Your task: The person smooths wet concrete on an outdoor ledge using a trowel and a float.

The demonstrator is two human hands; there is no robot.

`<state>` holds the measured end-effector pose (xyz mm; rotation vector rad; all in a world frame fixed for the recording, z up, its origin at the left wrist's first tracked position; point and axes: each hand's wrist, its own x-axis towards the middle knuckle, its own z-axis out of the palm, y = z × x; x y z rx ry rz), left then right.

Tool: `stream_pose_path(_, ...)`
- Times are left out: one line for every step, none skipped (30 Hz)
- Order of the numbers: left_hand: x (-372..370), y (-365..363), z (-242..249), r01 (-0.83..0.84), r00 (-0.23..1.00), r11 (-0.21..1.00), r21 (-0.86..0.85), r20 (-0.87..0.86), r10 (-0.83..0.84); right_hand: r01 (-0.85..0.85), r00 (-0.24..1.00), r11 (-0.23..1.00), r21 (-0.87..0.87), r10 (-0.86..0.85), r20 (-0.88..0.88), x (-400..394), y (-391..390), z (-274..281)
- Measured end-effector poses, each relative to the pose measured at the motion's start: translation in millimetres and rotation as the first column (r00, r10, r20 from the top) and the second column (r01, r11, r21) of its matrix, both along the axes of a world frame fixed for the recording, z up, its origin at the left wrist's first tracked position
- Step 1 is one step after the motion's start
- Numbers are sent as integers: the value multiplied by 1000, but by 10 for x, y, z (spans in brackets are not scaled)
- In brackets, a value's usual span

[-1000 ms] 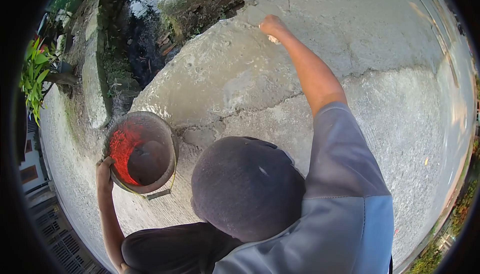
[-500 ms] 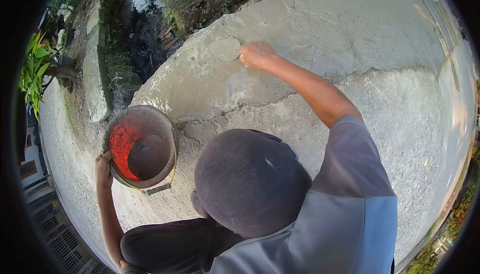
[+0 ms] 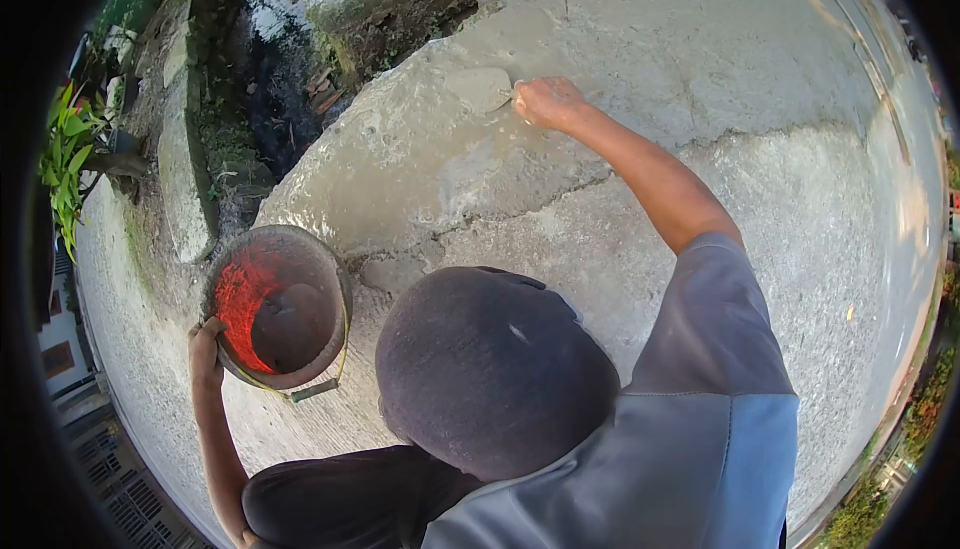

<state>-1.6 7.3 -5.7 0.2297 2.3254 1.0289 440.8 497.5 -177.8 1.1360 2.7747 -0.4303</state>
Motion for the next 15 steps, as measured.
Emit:
stream_pose_path(95, 49, 43, -14, 1000, 1000, 13, 5, 14, 44, 999, 999, 29, -44, -10, 60, 171, -119)
stream_pose_path(145, 77, 70, -29, 1000, 999, 26, 6, 28, 88, 996, 994, 58, -87, -26, 87, 392, -247)
stream_pose_path(92, 36, 78, -10, 1000, 1000, -2, 22, 10, 129, 991, 988, 82, -126, -44, 110, 569, -330)
stream_pose_path(42, -9, 56, -8, 1000, 1000, -1, 23, 8, 230, 972, 973, 11, -229, -43, 138, 720, -349)
stream_pose_path(-11, -56, 14, -8, 1000, 1000, 1, 22, 8, 326, 944, 943, -60, -329, -38, 170, 858, -365)
stream_pose_path(-19, -48, 9, -9, 1000, 1000, 5, 22, 9, 416, 906, 900, -129, -423, -27, 205, 930, -325)
stream_pose_path(-23, -60, 18, -3, 1000, 1000, 4, 27, 3, 496, 858, 848, -185, -512, -48, 274, 957, -303)
stream_pose_path(-21, -73, 24, 2, 999, 1000, 3, 33, -2, 567, 801, 787, -242, -596, -61, 354, 976, -287)
stream_pose_path(-10, -66, 37, 5, 999, 1000, 2, 39, -5, 626, 738, 719, -301, -672, -70, 380, 970, -247)
stream_pose_path(8, -66, 55, 4, 1000, 1000, -7, 25, -4, 594, 769, 749, -293, -636, -68, 383, 926, -243)
stream_pose_path(35, -64, 74, 5, 1000, 1000, -19, 14, -4, 562, 798, 777, -285, -600, -62, 410, 844, -258)
stream_pose_path(48, -38, 74, 10, 1000, 1000, -28, 1, -10, 532, 822, 801, -275, -566, -58, 443, 799, -270)
stream_pose_path(34, -26, 48, 10, 1000, 1000, -23, 15, -10, 496, 857, 852, -168, -511, -60, 449, 782, -279)
stream_pose_path(4, -52, 28, 10, 1000, 1000, -22, 25, -10, 452, 888, 890, -63, -455, -57, 420, 755, -306)
stream_pose_path(-14, -57, 39, 10, 999, 1000, -21, 32, -9, 400, 916, 916, 41, -398, -49, 393, 765, -365)
